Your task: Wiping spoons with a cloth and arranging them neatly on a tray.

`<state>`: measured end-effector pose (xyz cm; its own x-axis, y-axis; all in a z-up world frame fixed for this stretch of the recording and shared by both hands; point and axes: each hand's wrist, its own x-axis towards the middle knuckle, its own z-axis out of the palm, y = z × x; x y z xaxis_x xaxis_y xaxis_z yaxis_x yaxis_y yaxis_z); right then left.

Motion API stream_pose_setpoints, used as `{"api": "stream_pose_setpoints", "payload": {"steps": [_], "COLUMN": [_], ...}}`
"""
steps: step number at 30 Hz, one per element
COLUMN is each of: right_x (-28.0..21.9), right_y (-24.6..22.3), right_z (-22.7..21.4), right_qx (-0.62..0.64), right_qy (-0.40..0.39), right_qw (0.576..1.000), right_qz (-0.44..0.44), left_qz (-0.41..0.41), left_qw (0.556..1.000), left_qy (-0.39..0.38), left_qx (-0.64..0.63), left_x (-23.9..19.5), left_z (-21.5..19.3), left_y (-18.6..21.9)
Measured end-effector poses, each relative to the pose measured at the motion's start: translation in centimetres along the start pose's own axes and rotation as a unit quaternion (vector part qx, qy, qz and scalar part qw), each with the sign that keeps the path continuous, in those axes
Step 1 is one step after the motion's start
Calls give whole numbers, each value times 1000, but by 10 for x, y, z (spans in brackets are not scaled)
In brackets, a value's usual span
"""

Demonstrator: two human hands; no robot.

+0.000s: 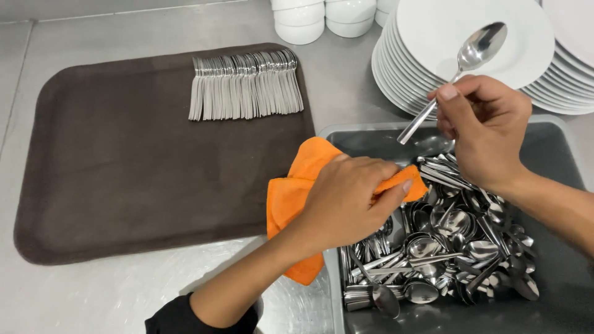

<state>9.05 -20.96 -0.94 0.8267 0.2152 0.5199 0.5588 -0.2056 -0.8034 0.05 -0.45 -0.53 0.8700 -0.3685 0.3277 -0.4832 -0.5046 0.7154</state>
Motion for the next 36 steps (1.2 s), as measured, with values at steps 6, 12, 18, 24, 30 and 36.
{"api": "stream_pose_setpoints", "payload": {"steps": [6, 12, 18, 24, 30, 36], "right_x": [0, -10, -9, -19, -30, -35], "right_y": [11, 6, 2, 0, -9, -7], "right_z": [0, 0, -22, 6, 19, 17], "right_qx": [81, 136, 171, 24, 6, -36], "right_qy": [36, 32, 104, 40, 45, 75], "right_qw": [994, 988, 979, 996, 998, 981], "right_qz": [65, 65, 29, -70, -32, -173], "left_qz": [-84, -92, -85, -74, -58, -77], "left_qw": [974, 971, 965, 967, 966, 944], "left_qy": [135, 152, 171, 100, 103, 163], "left_qx": [-159, -157, -178, -221, -229, -277], "left_x": [1, 1, 0, 1, 0, 0], "left_z": [-3, 0, -2, -5, -2, -8], "left_y": [-2, -4, -3, 0, -5, 1]}}
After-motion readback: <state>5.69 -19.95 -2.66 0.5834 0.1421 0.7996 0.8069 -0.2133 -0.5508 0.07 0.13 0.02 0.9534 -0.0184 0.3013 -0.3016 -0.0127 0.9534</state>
